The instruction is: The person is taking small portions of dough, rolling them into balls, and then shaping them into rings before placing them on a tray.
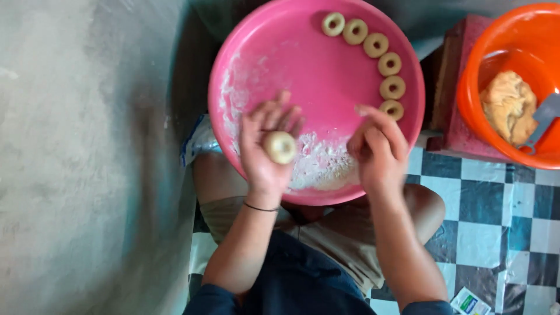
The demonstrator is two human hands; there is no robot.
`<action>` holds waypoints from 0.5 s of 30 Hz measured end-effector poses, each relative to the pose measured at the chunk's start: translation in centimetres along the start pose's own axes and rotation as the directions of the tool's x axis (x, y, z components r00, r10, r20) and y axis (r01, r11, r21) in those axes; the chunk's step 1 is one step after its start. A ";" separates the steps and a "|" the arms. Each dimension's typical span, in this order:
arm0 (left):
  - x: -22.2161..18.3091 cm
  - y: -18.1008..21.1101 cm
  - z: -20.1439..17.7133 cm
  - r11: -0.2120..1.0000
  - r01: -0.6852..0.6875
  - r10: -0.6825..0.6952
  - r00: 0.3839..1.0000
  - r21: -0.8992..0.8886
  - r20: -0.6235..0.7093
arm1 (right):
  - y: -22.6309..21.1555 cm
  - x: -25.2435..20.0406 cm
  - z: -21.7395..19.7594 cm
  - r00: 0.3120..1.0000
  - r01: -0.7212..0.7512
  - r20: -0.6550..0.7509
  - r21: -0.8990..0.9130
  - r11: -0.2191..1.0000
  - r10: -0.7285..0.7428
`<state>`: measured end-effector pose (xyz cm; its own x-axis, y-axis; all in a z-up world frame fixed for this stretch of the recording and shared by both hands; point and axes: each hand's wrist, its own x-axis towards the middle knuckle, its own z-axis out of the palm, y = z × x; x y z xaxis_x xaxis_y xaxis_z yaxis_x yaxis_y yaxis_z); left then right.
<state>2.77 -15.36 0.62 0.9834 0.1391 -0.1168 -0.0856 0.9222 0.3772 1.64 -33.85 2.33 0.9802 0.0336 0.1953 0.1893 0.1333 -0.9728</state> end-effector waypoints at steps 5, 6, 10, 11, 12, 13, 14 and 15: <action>0.5 6.8 -4.7 0.996 -0.074 0.064 0.978 -0.043 -0.198 | 9.8 -2.0 4.5 0.854 -0.085 0.357 -0.621 0.779 0.378; 0.7 7.6 -5.4 0.995 -0.087 0.077 0.977 -0.041 -0.199 | 10.9 -1.6 5.9 0.851 -0.076 0.368 -0.618 0.783 0.373; -0.6 10.0 -9.1 0.985 -0.151 0.112 0.929 -0.086 -0.352 | 15.4 -1.4 10.4 0.805 0.392 0.564 -0.737 0.551 0.182; -0.5 10.4 -9.9 0.983 -0.156 0.110 0.927 -0.102 -0.360 | 16.5 -0.8 11.1 0.787 0.438 0.582 -0.762 0.477 0.205; -0.7 10.6 -10.2 0.981 -0.165 0.119 0.924 -0.100 -0.364 | 16.0 -0.9 11.7 0.781 0.445 0.590 -0.756 0.481 0.205; -0.8 10.7 -10.4 0.982 -0.162 0.118 0.925 -0.093 -0.362 | 15.5 -1.1 12.2 0.759 0.457 0.606 -0.756 0.468 0.238; -0.9 10.7 -10.6 0.984 -0.158 0.117 0.926 -0.086 -0.360 | 14.9 -1.1 12.7 0.736 0.470 0.621 -0.756 0.455 0.270; -0.6 10.9 -10.9 0.983 -0.163 0.122 0.926 -0.087 -0.356 | 14.9 -1.1 12.2 0.735 0.476 0.624 -0.754 0.453 0.266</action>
<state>-0.53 -1.51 -5.20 0.8435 0.3699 -0.3895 -0.2583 0.9151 0.3097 2.65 -19.86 -10.84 0.7339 0.6782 -0.0376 0.5966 -0.6701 -0.4416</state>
